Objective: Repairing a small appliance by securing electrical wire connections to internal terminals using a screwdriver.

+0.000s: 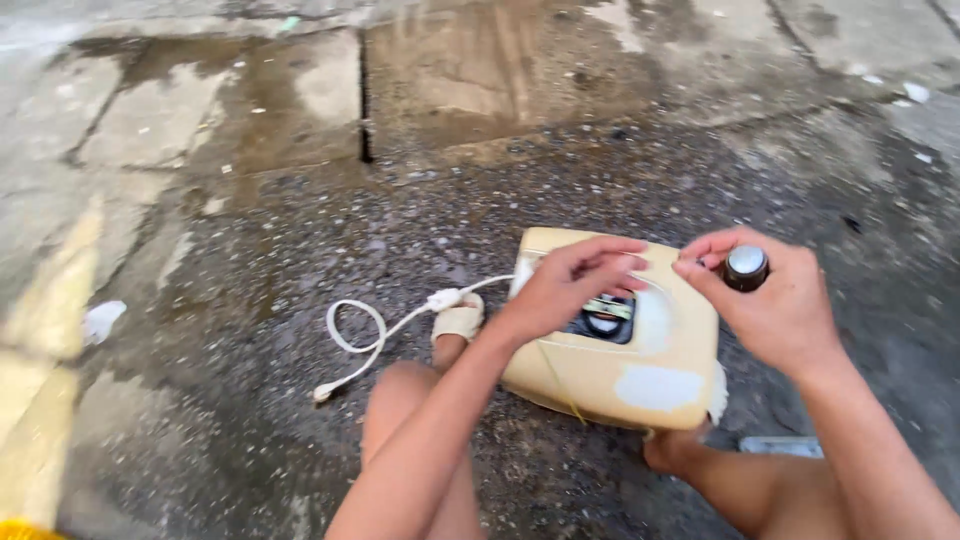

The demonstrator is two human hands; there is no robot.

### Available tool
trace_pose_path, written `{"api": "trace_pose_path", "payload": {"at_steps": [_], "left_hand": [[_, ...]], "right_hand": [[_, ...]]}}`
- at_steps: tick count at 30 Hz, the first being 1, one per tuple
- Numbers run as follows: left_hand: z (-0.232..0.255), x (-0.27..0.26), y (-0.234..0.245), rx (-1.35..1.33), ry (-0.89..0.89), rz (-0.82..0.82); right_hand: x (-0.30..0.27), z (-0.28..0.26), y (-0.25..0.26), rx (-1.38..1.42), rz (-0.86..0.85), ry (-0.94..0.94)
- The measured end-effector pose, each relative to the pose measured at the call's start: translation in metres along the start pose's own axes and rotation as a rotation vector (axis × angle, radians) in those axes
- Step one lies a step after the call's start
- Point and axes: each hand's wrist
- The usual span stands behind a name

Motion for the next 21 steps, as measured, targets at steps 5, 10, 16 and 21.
{"api": "trace_pose_path", "payload": {"at_steps": [5, 10, 16, 21], "left_hand": [[-0.035, -0.01, 0.032, -0.118, -0.069, 0.15], [-0.035, 0.004, 0.073, -0.154, 0.038, 0.152], [-0.029, -0.003, 0.102, -0.125, 0.135, 0.073], [-0.026, -0.011, 0.101, -0.152, 0.044, 0.228]], "right_hand": [[-0.001, 0.001, -0.077, -0.048, -0.065, -0.04], [0.019, 0.015, -0.1, -0.104, -0.101, 0.001], [0.05, 0.025, -0.115, -0.06, -0.32, -0.108], [0.052, 0.016, -0.129, -0.073, -0.25, -0.06]]}}
Point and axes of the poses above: each hand's wrist, its own x-axis towards the middle knuckle, its own y-axis out of the back of the hand, z = x × y, and after that the axes turned 11 degrees about -x, right-handed
